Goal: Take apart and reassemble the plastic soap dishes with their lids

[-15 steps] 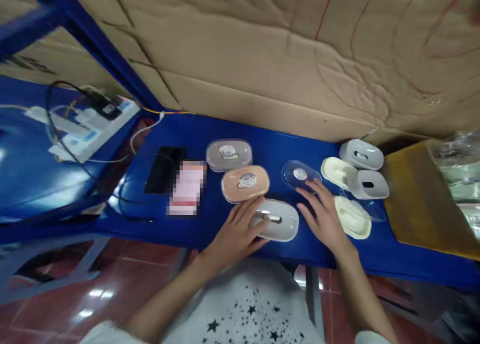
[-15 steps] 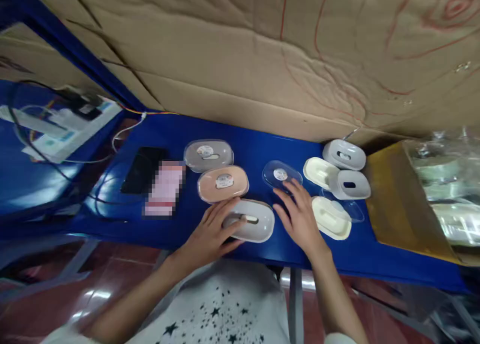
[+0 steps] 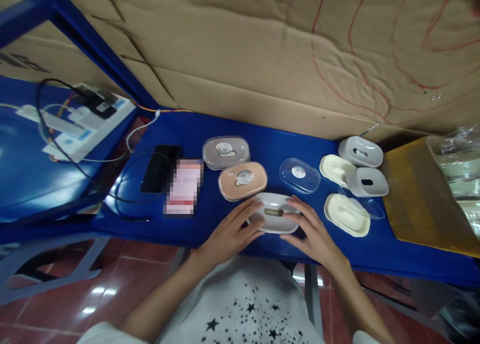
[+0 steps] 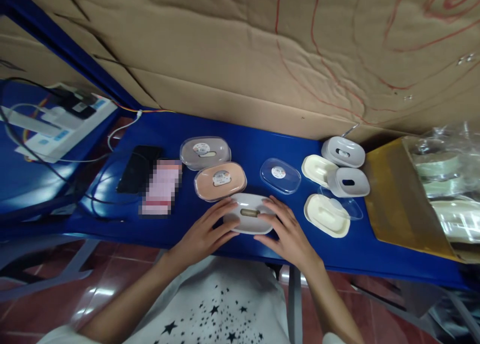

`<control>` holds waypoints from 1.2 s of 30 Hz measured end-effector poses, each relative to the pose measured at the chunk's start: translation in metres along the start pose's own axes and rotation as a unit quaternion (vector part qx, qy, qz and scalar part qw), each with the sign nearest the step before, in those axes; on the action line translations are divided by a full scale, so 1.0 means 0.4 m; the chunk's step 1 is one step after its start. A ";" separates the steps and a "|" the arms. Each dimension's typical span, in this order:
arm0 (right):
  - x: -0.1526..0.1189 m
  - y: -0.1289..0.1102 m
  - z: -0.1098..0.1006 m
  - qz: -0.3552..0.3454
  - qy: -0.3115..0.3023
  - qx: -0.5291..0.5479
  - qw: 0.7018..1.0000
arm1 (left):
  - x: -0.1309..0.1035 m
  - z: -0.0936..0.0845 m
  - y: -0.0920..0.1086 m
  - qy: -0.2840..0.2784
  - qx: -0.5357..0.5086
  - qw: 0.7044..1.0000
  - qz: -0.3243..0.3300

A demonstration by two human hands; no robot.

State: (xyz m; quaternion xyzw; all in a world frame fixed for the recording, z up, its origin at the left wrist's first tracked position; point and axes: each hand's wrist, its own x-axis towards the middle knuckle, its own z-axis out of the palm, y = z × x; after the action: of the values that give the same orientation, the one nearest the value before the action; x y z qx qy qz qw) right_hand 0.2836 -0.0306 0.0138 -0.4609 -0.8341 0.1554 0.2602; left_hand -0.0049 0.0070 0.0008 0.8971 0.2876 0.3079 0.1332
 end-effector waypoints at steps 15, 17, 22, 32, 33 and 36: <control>-0.033 -0.039 -0.006 -0.105 -0.008 -0.123 0.987 | -0.019 -0.036 -0.026 -0.071 0.046 0.992 0.094; -0.040 -0.041 0.001 -0.122 -0.004 -0.136 0.983 | -0.020 -0.042 -0.025 -0.086 0.059 0.989 0.108; -0.057 -0.041 0.022 -0.133 0.010 -0.140 0.981 | -0.025 -0.044 -0.026 -0.087 0.061 0.987 0.119; -0.059 -0.035 0.006 -0.096 0.003 -0.073 0.993 | -0.009 -0.054 -0.028 -0.047 -0.005 0.995 0.085; -0.058 -0.035 0.005 -0.097 0.001 -0.071 0.993 | -0.008 -0.055 -0.028 -0.046 -0.004 0.995 0.088; -0.057 -0.033 0.011 -0.093 0.001 -0.061 0.994 | -0.010 -0.057 -0.030 -0.052 0.007 0.994 0.098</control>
State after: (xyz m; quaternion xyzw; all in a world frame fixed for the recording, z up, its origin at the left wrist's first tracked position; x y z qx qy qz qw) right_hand 0.2820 -0.0569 0.0101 -0.3961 -0.8812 0.0790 0.2455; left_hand -0.0269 0.0159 0.0116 0.9368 0.1925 0.2701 0.1112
